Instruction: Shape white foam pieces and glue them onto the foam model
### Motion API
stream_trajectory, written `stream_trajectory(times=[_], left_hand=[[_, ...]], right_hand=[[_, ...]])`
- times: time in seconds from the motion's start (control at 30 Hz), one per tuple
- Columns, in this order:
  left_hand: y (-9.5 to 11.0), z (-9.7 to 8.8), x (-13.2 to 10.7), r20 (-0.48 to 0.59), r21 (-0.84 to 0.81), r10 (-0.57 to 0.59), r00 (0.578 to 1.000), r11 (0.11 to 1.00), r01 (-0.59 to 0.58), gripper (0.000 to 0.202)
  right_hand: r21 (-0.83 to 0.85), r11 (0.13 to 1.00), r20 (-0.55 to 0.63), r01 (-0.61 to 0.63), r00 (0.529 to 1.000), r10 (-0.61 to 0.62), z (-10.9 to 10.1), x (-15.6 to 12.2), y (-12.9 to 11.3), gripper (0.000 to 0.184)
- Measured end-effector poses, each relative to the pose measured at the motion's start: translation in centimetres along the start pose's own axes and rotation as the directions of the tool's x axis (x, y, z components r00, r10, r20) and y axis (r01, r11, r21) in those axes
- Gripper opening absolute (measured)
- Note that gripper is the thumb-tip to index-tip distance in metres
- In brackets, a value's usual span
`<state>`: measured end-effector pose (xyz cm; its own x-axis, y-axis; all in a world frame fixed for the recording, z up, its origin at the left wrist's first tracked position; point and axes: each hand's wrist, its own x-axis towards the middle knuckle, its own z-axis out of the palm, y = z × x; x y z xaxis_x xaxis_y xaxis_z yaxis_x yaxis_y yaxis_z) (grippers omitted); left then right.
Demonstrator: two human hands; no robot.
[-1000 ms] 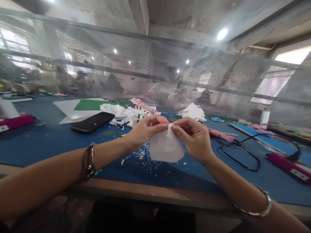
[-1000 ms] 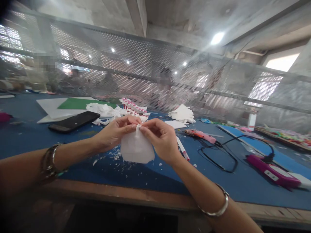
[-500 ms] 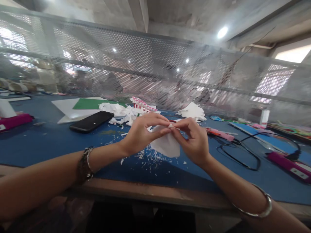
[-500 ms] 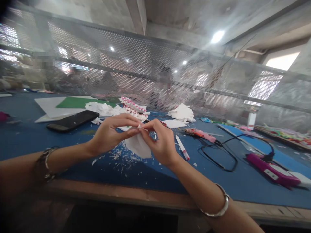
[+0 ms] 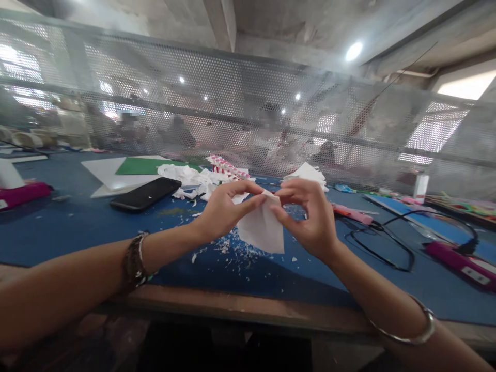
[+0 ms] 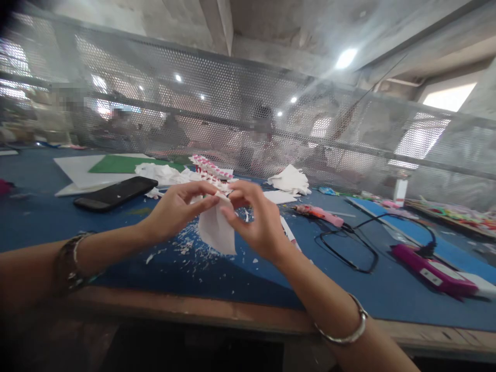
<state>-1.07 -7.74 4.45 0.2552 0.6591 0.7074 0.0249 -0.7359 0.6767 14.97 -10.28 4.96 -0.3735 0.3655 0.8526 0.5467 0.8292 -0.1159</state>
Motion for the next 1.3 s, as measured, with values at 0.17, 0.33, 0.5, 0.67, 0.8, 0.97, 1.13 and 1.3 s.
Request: stream_trajectory(times=[0.17, 0.33, 0.5, 0.67, 0.8, 0.97, 1.13, 1.3], left_hand=[[-0.1, 0.6, -0.1, -0.014, -0.211, -0.162, 0.987, 0.965, 0.156, 0.01], [-0.3, 0.4, 0.1, 0.097, -0.355, -0.267, 0.959, 0.891, 0.284, 0.008], [-0.8, -0.4, 0.5, 0.189, -0.336, -0.269, 0.945, 0.886, 0.319, 0.008], [-0.7, -0.6, 0.7, 0.229, -0.248, -0.276, 0.933, 0.911, 0.33, 0.007], [-0.5, -0.6, 0.7, 0.253, -0.218, -0.265, 0.93, 0.921, 0.322, 0.01], [-0.7, -0.4, 0.7, 0.236, -0.184, -0.263, 0.935, 0.933, 0.309, 0.01], [-1.3, -0.1, 0.6, 0.243, -0.106, -0.164, 0.956, 0.975, 0.194, 0.011], [-1.6, -0.1, 0.4, 0.224, -0.108, -0.074, 0.972, 0.989, 0.101, 0.013]], right_hand=[[-0.292, 0.93, 0.124, 0.221, 0.973, -0.192, 0.1, -0.1, 0.2, 0.008], [-0.273, 0.954, 0.061, 0.121, 0.992, -0.109, 0.2, 0.0, -0.3, 0.013], [-0.268, 0.956, 0.073, 0.117, 0.992, -0.101, -0.1, 0.0, -0.3, 0.019], [-0.264, 0.951, 0.066, 0.159, 0.987, -0.146, -0.3, 0.0, -0.1, 0.014], [-0.276, 0.938, 0.09, 0.21, 0.977, -0.193, -0.4, 0.2, 0.0, 0.009], [-0.282, 0.937, 0.143, 0.206, 0.975, -0.171, -0.2, 0.5, 0.3, 0.007], [-0.241, 0.961, 0.151, 0.139, 0.983, -0.105, 0.1, 0.4, 0.5, 0.004], [-0.179, 0.984, 0.058, 0.013, 0.998, -0.002, 0.2, 0.3, 0.3, 0.004]])
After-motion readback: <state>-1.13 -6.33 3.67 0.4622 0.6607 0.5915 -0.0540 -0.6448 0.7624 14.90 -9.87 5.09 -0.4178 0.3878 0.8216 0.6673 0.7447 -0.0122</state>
